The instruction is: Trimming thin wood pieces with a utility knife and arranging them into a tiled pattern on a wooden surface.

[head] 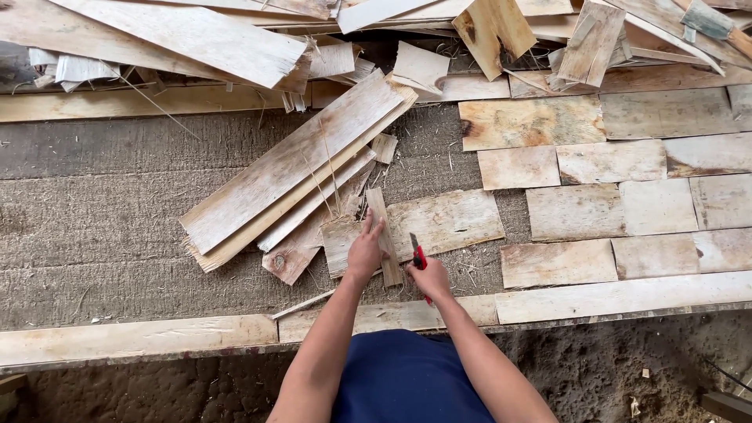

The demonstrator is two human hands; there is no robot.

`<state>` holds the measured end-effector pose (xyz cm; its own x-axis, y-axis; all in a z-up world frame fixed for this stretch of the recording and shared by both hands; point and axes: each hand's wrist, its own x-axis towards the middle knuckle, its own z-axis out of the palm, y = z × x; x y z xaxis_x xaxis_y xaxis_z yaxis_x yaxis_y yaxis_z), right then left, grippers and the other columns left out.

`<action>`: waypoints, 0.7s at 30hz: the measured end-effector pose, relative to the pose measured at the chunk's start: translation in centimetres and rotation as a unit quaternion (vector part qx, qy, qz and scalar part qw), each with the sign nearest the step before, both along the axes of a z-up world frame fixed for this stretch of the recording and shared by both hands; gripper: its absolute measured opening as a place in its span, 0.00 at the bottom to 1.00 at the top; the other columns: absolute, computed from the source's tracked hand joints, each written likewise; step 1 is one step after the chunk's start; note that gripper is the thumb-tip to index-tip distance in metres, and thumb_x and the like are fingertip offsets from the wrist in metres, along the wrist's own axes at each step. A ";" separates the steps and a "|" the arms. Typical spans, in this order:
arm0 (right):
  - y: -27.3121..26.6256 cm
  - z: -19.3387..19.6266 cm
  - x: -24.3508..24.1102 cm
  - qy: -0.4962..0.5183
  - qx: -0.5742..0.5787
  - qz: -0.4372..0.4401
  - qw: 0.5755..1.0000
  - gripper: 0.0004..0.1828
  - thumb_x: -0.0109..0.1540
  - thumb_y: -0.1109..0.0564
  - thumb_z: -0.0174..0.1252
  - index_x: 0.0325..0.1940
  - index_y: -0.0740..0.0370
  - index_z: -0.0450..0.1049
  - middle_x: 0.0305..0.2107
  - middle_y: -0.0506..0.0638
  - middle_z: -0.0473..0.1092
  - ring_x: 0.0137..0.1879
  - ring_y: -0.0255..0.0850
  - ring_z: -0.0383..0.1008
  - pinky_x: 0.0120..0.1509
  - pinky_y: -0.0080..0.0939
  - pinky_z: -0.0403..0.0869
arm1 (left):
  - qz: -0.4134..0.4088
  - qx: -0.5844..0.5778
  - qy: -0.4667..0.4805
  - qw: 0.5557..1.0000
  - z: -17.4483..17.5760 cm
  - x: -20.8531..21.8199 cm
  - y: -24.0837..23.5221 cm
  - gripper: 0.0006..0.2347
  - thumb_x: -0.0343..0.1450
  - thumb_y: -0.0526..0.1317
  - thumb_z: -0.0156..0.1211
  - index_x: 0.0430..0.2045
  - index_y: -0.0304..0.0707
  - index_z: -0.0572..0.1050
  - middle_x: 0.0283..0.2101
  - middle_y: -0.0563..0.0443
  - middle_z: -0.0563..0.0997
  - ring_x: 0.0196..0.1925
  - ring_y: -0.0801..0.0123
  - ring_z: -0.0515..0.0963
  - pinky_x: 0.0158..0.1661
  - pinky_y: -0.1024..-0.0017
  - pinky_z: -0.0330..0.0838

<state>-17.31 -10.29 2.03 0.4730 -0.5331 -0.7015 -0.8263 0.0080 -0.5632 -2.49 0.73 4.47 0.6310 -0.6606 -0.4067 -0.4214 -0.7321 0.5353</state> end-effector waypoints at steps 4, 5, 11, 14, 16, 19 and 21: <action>-0.5 0.6 2.0 -0.004 0.012 0.004 1.000 0.16 0.63 0.49 0.57 0.51 0.57 0.79 0.31 0.49 0.82 0.38 0.41 0.83 0.47 0.41 0.76 | 0.001 0.015 -0.005 1.000 0.9 -0.2 -0.1 0.39 0.59 0.36 0.77 0.68 0.46 0.63 0.78 0.49 0.43 0.54 0.35 0.79 0.54 0.50 0.80; -0.5 0.6 2.5 -0.006 0.009 0.017 1.000 0.16 0.64 0.50 0.55 0.52 0.58 0.79 0.32 0.51 0.82 0.39 0.42 0.84 0.48 0.41 0.77 | 0.008 0.018 0.000 1.000 1.0 -0.3 -0.2 0.39 0.60 0.35 0.76 0.69 0.46 0.63 0.79 0.49 0.43 0.54 0.35 0.80 0.54 0.51 0.79; -0.6 3.9 5.7 -0.026 -0.017 0.087 0.996 0.19 0.67 0.51 0.46 0.52 0.69 0.70 0.34 0.62 0.79 0.34 0.48 0.83 0.40 0.47 0.84 | 0.002 0.032 -0.002 0.999 0.9 -0.1 -0.4 0.38 0.63 0.35 0.74 0.70 0.45 0.61 0.79 0.47 0.43 0.52 0.41 0.81 0.52 0.56 0.81; -0.1 4.7 7.1 0.012 -0.055 0.161 0.985 0.22 0.68 0.47 0.42 0.55 0.67 0.66 0.42 0.68 0.76 0.44 0.58 0.80 0.50 0.59 0.80 | -0.005 0.035 -0.004 0.999 0.3 0.0 -0.4 0.38 0.63 0.34 0.74 0.70 0.44 0.61 0.79 0.46 0.42 0.52 0.40 0.81 0.52 0.55 0.81; 0.3 5.5 8.3 0.034 -0.072 0.198 0.977 0.25 0.67 0.44 0.40 0.56 0.67 0.64 0.48 0.72 0.73 0.55 0.67 0.77 0.58 0.66 0.76 | -0.011 0.035 -0.008 0.999 -0.4 -0.1 -0.3 0.38 0.63 0.34 0.75 0.70 0.42 0.61 0.79 0.46 0.42 0.52 0.38 0.81 0.52 0.53 0.81; 0.7 7.9 9.7 0.051 -0.079 0.215 0.972 0.26 0.68 0.43 0.40 0.57 0.68 0.63 0.52 0.73 0.72 0.59 0.69 0.74 0.63 0.66 0.73 | -0.007 0.050 -0.018 0.999 -0.9 -0.1 -0.4 0.38 0.64 0.34 0.74 0.71 0.45 0.60 0.79 0.47 0.42 0.50 0.46 0.83 0.50 0.59 0.82; 1.2 9.1 10.0 0.062 -0.080 0.226 0.969 0.27 0.68 0.43 0.40 0.57 0.69 0.63 0.52 0.74 0.71 0.60 0.71 0.73 0.63 0.67 0.73 | -0.011 0.039 -0.019 0.999 -1.2 -0.1 -0.1 0.37 0.64 0.29 0.71 0.70 0.44 0.61 0.79 0.48 0.42 0.49 0.40 0.82 0.49 0.53 0.82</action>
